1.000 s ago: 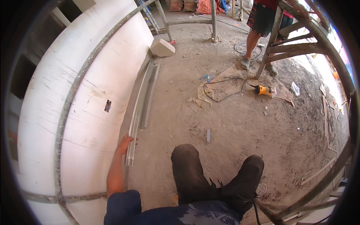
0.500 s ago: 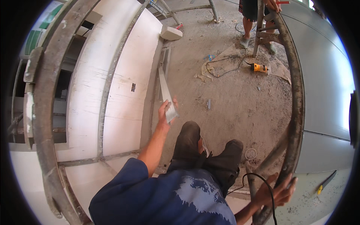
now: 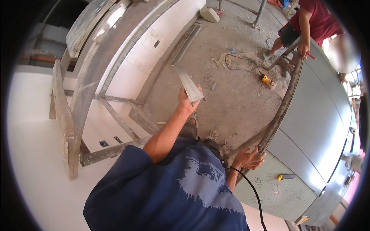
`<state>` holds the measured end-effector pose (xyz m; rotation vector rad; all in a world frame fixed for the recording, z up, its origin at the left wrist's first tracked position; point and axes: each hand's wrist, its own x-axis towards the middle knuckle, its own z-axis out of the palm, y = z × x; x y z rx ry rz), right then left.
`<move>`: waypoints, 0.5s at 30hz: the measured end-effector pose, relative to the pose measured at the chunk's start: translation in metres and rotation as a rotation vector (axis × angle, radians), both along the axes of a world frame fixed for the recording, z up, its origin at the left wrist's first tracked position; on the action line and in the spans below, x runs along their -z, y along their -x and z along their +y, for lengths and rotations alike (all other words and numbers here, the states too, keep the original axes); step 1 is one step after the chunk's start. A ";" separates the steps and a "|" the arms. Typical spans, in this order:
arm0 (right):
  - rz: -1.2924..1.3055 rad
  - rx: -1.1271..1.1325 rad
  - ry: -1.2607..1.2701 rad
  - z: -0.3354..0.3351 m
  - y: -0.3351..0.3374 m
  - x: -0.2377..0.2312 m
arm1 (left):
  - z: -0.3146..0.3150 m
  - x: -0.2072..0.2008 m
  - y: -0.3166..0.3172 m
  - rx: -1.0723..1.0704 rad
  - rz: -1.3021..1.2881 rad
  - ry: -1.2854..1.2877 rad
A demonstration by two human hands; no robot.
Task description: The person aligns and secures large gray ceiling panels using metal clips and a utility knife. They measure and mark the panels with a tape measure and pencil, then use a caulking gun to apply sealant along the panel seams. A coworker assists with measurements and positioning.
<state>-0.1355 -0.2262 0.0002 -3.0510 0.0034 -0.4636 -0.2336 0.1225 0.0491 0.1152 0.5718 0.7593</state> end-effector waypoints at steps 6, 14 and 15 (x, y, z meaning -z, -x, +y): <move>-0.045 -0.072 0.047 0.000 0.007 -0.003 | 0.004 -0.026 0.033 -0.130 -0.111 0.058; -0.054 -0.111 0.067 -0.002 0.013 -0.004 | -0.002 -0.019 0.055 -0.256 -0.199 0.048; -0.053 -0.128 0.065 -0.002 0.013 -0.004 | 0.000 -0.019 0.057 -0.251 -0.158 0.043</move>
